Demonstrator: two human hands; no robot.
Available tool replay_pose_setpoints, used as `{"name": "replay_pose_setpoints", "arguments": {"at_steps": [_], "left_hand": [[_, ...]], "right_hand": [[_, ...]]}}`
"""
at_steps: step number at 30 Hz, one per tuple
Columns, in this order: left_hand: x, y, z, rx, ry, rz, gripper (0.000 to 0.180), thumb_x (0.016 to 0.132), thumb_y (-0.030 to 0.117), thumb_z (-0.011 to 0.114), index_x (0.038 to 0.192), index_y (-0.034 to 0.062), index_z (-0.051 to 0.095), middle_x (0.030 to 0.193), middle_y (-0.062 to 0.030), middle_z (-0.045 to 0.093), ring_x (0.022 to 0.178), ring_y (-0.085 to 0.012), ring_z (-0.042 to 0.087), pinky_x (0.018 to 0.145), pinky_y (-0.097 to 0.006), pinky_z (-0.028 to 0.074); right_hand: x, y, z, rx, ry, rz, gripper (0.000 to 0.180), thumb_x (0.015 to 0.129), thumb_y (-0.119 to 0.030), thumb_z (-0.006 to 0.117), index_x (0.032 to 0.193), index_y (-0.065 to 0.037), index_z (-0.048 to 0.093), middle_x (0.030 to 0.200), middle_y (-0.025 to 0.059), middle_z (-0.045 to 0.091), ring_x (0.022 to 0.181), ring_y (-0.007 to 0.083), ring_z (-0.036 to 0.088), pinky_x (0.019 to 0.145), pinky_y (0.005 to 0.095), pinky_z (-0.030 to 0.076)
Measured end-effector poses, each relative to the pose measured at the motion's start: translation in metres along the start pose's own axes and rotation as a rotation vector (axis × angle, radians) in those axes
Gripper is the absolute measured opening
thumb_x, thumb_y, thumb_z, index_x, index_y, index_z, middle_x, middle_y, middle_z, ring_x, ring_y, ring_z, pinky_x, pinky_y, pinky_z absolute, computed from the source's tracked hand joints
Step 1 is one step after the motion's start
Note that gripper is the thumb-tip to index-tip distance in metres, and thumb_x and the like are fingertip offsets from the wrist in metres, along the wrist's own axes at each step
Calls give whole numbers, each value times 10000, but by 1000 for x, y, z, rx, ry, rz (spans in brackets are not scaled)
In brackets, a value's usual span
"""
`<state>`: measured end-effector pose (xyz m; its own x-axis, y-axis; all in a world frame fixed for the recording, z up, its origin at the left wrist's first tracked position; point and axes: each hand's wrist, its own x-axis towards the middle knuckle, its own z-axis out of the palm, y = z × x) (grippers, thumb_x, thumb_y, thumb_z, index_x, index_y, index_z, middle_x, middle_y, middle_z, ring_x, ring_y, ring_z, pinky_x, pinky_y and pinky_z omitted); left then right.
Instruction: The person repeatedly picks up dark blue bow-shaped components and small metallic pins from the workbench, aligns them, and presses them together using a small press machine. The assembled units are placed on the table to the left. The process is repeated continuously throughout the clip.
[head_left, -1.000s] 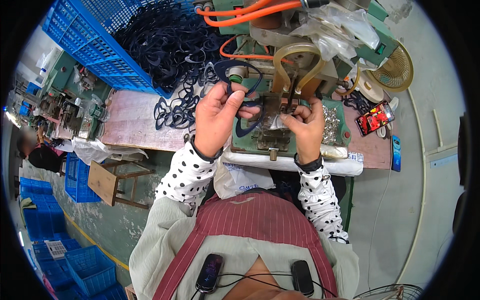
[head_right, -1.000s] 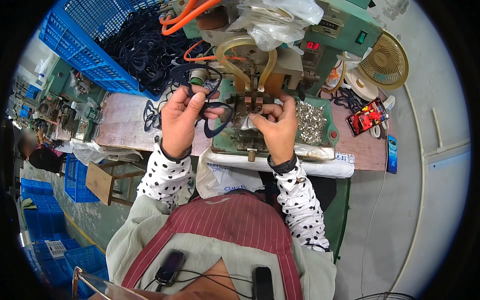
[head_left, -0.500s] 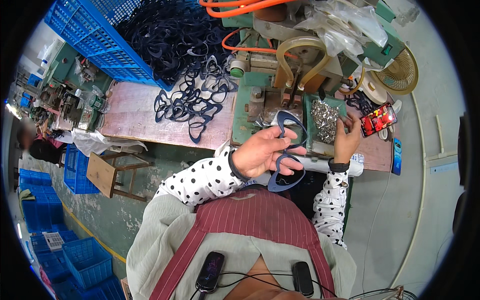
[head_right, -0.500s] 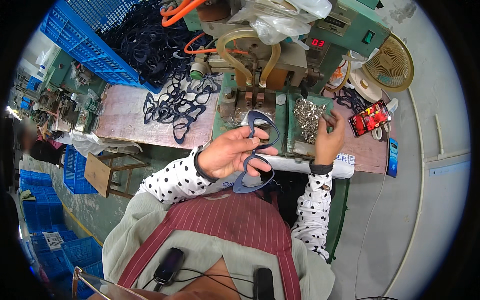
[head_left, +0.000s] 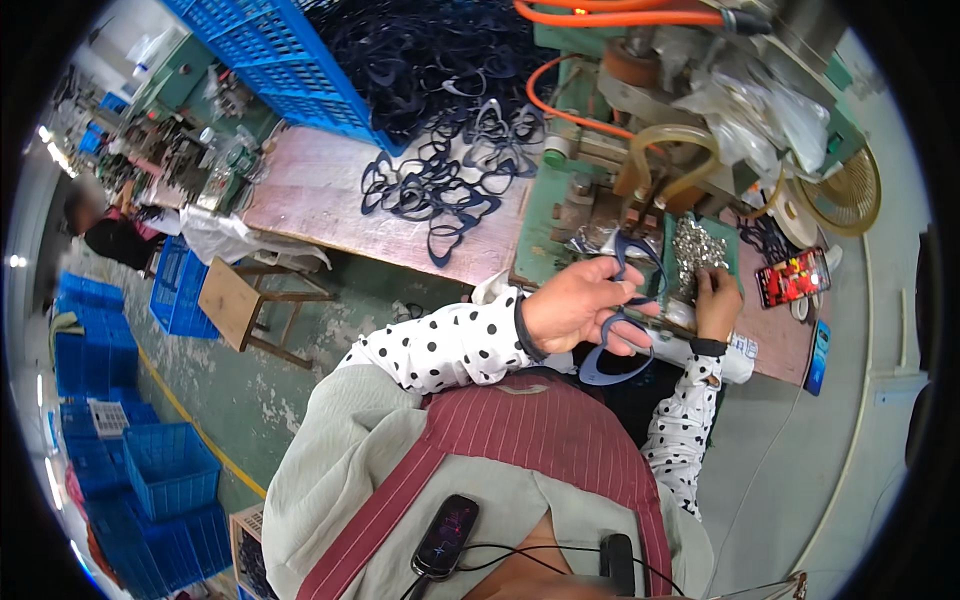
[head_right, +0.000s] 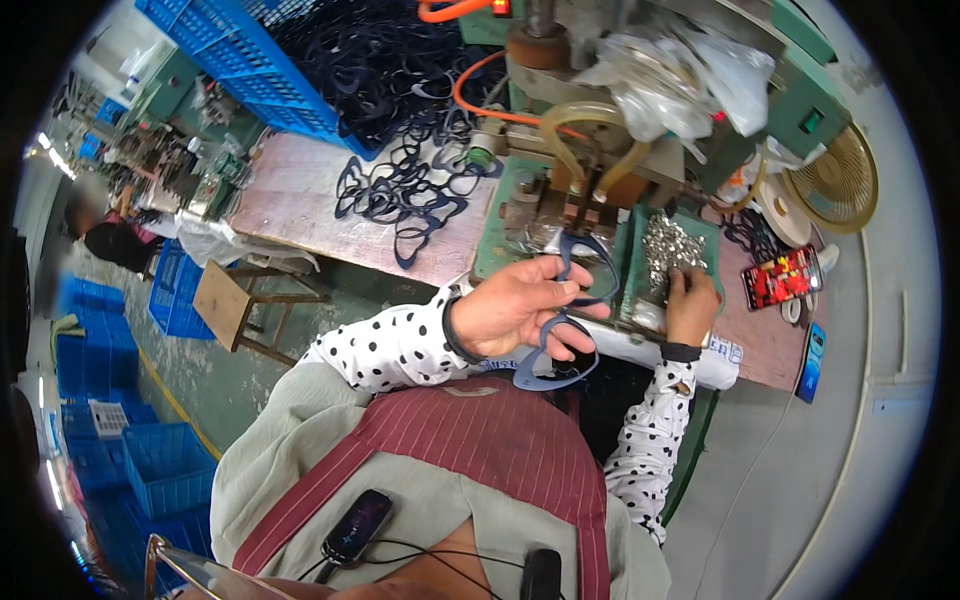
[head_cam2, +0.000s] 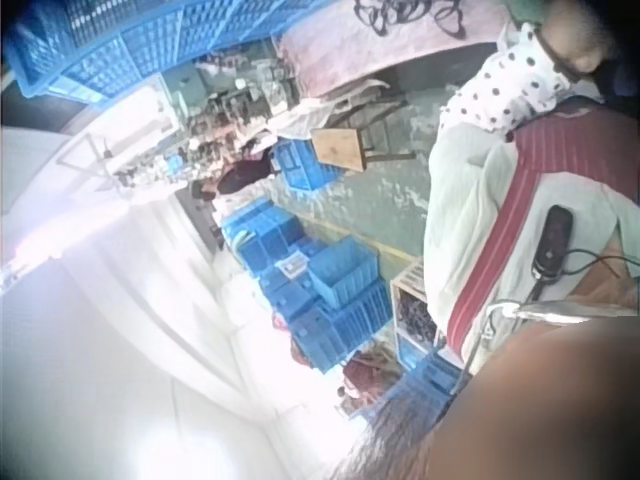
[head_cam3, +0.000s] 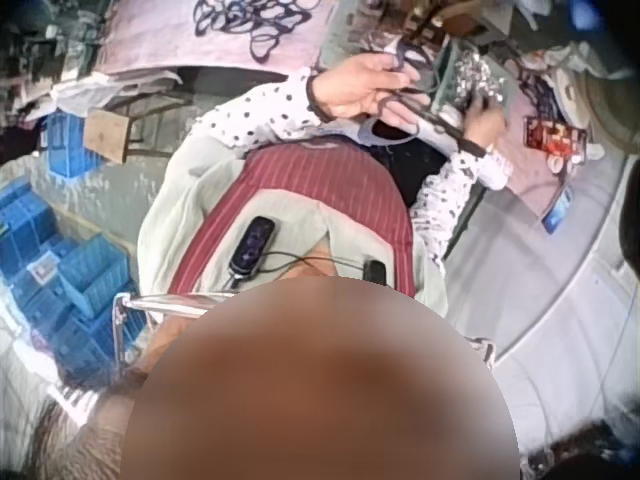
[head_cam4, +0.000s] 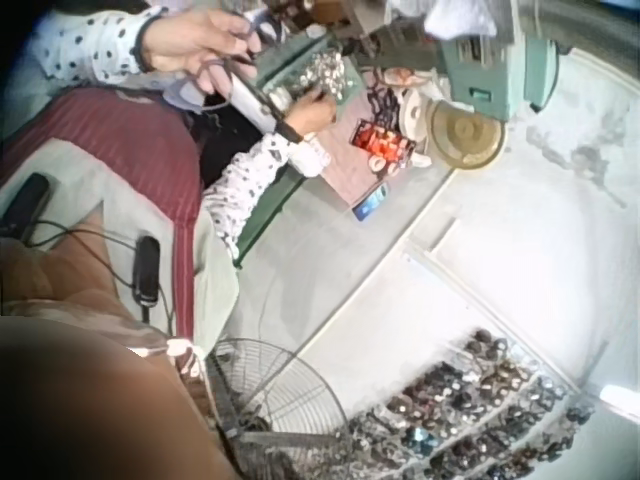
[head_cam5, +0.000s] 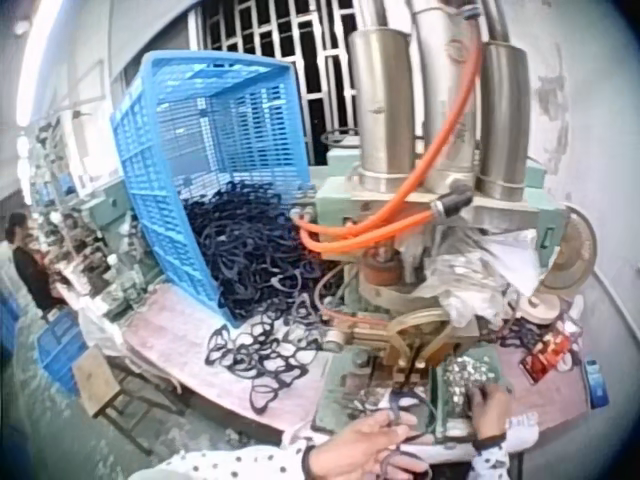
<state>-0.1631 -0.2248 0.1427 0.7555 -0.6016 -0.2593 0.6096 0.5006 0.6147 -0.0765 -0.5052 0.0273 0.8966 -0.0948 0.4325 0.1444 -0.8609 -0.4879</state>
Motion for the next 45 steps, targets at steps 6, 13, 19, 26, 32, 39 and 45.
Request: {"name": "replay_pose_setpoints", "arguments": {"at_steps": [6, 13, 19, 26, 32, 39, 45], "left_hand": [[-28, -6, -48, 934, 266, 231, 273, 973, 282, 526, 999, 26, 616, 1016, -101, 656, 737, -182, 674, 612, -277, 539], [-56, 49, -190, 2102, 1203, 466, 200, 780, 133, 660, 972, 76, 653, 826, -150, 568, 762, -334, 608, 657, -431, 503], [-53, 62, -241, 2197, 1217, 498, 148, 796, 75, 553, 933, 87, 606, 900, -146, 515, 810, -331, 597, 669, -415, 486], [-60, 131, -199, 2169, 1051, 1192, 301, 686, -30, 603, 952, 89, 676, 865, -85, 590, 801, -274, 592, 664, -366, 474], [-69, 171, -191, 2646, 482, 1185, 188, 726, 137, 577, 889, 111, 668, 843, -32, 523, 800, -204, 549, 721, -323, 414], [-77, 209, -168, 2742, 547, 1060, 259, 726, 142, 602, 970, 151, 688, 884, -13, 558, 863, -199, 551, 805, -354, 409], [-64, 176, -140, 2605, 787, 1209, 155, 680, 162, 698, 812, 245, 705, 1259, 20, 569, 1229, -239, 458, 1022, -438, 252]], "right_hand": [[-6, -2, 2, 225, 141, 97, 116, 827, -141, 683, 870, -33, 681, 811, 123, 663, 732, 240, 616, 682, 343, 480], [-12, -3, 2, 270, 175, 193, 156, 867, -168, 655, 939, -30, 658, 828, 115, 680, 738, 206, 640, 684, 341, 496], [-8, 4, 7, 180, 226, 111, 144, 918, -159, 572, 973, -40, 632, 863, 115, 674, 727, 227, 660, 666, 365, 498], [-9, -1, 6, 64, 296, 41, 158, 944, -157, 531, 1039, -58, 610, 822, 121, 674, 621, 194, 655, 587, 335, 492], [-8, -2, 5, 301, 123, 282, 146, 956, -150, 514, 1040, -69, 601, 747, 96, 670, 645, 210, 660, 609, 346, 492], [3, -27, -12, 307, 225, 71, 85, 772, -71, 699, 849, -42, 681, 810, 82, 672, 682, 199, 594, 636, 310, 473], [7, -97, -32, 653, 108, 53, 154, 767, -23, 703, 918, -47, 724, 839, 57, 657, 694, 118, 556, 633, 240, 440]]}}
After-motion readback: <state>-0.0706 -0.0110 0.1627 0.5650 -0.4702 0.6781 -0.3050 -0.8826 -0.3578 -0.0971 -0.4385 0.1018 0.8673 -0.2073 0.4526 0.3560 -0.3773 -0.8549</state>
